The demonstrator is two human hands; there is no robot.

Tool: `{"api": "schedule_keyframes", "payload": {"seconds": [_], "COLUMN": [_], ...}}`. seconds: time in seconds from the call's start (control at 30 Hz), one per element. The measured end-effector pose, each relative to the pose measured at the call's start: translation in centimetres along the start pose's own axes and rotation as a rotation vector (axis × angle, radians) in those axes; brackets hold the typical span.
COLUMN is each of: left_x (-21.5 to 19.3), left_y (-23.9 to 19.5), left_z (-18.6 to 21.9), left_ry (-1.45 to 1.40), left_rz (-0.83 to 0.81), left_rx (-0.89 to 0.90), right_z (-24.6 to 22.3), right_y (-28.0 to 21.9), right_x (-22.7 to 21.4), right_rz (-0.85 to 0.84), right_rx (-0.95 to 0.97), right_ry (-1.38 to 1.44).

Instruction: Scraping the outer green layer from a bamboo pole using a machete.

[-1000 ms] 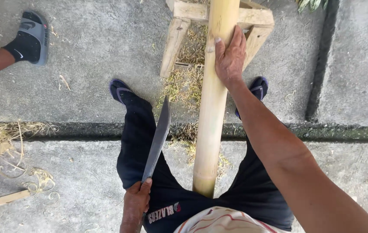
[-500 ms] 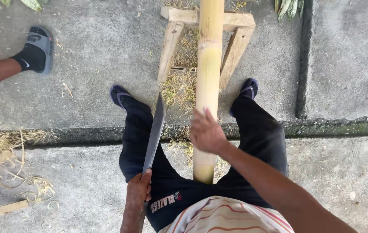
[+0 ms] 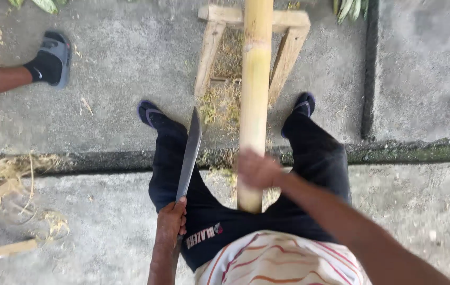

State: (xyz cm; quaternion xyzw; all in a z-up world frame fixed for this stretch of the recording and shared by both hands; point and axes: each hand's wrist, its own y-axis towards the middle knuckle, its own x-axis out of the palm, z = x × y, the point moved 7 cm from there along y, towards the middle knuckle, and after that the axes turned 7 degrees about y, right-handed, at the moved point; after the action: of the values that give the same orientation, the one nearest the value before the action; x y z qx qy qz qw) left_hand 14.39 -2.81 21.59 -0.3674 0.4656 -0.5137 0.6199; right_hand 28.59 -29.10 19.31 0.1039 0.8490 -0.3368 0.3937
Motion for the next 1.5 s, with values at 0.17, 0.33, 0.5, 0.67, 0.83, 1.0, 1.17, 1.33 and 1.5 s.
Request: {"api": "schedule_keyframes", "payload": {"seconds": [0.17,0.33,0.5,0.67,0.83,1.0,1.17,1.33,1.5], "left_x": [0.3,0.6,0.7,1.0,1.0,0.9,1.0,1.2,1.3], "left_y": [0.4,0.4,0.3,0.5,-0.2,-0.6,-0.8,-0.4,-0.2], "left_z": [0.5,0.2,0.5,0.2,0.7,0.9,1.3,0.8,1.0], "left_ry": [0.026,-0.021,-0.024,-0.037,-0.026,0.008,0.009,0.016,0.016], "left_rz": [-0.009,-0.021,-0.022,-0.047,-0.036,-0.033,-0.028,-0.018,-0.018], "left_rx": [0.043,0.059,0.069,0.096,0.083,0.074,0.072,0.054,0.066], "right_z": [8.0,8.0,-0.8,-4.3,-5.5,-3.1,0.1,1.1,-0.8], "right_y": [-0.6,-1.1,-4.1,-8.4,-9.9,-8.8,-6.9,-7.2,-8.8], "right_x": [-19.7,-14.2,-5.5,-1.1,-1.0,-3.0,-6.3,-7.0,-4.6], "right_rz": [0.694,-0.118,0.022,0.111,0.195,0.236,0.319,0.371,0.343], "right_rx": [0.511,0.518,0.029,-0.084,-0.205,-0.102,-0.016,0.029,0.046], "right_ry": [-0.802,-0.46,-0.332,-0.308,-0.285,-0.339,-0.295,-0.235,-0.211]}}
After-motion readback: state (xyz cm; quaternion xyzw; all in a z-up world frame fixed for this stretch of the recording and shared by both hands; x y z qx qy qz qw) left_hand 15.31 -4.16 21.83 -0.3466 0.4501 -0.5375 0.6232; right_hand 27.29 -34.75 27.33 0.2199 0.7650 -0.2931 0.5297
